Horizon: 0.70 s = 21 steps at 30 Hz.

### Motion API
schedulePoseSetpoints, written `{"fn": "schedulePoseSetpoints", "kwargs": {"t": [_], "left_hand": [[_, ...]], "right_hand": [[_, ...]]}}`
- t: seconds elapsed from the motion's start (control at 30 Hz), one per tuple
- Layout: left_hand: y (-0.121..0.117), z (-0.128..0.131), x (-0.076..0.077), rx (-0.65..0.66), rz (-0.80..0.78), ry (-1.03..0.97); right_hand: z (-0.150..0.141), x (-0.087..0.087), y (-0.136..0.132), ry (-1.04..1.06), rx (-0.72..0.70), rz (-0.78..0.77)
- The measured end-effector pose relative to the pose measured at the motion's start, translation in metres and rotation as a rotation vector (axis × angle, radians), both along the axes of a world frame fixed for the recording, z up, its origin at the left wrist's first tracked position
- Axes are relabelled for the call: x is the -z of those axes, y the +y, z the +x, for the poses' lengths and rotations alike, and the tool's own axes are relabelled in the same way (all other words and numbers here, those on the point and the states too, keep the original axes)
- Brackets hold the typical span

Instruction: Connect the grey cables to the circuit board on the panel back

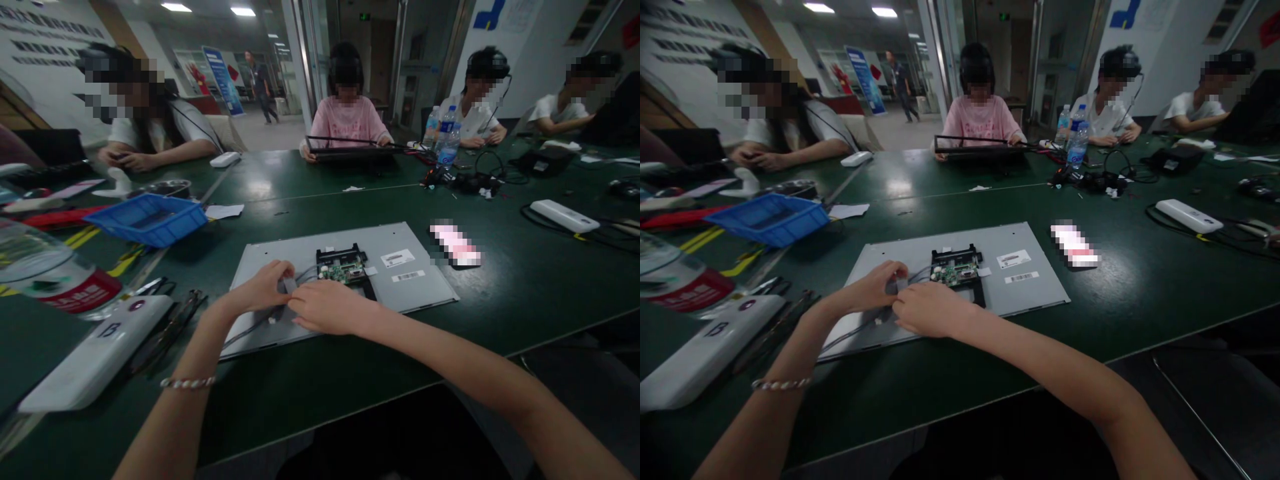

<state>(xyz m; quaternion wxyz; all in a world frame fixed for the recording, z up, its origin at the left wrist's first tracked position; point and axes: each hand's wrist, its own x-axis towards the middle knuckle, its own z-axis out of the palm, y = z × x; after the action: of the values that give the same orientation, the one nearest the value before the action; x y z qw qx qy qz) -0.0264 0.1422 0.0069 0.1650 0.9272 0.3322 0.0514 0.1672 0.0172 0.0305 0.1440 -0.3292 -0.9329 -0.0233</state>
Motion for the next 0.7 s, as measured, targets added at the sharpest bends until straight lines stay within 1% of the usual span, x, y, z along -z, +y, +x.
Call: {"fn": "schedulePoseSetpoints", "kwargs": {"t": [0.2, 0.43, 0.7], "left_hand": [[-0.003, 0.000, -0.001, 0.000, 0.009, 0.013], [-0.002, 0.000, 0.000, 0.006, 0.016, 0.025], [-0.005, 0.000, -0.002, 0.021, 0.019, 0.011]], "right_hand": [[-0.002, 0.008, 0.000, 0.028, 0.058, -0.010], [0.003, 0.013, -0.002, 0.032, 0.059, -0.052], [0.000, 0.018, -0.006, 0.035, 0.072, -0.056]]}}
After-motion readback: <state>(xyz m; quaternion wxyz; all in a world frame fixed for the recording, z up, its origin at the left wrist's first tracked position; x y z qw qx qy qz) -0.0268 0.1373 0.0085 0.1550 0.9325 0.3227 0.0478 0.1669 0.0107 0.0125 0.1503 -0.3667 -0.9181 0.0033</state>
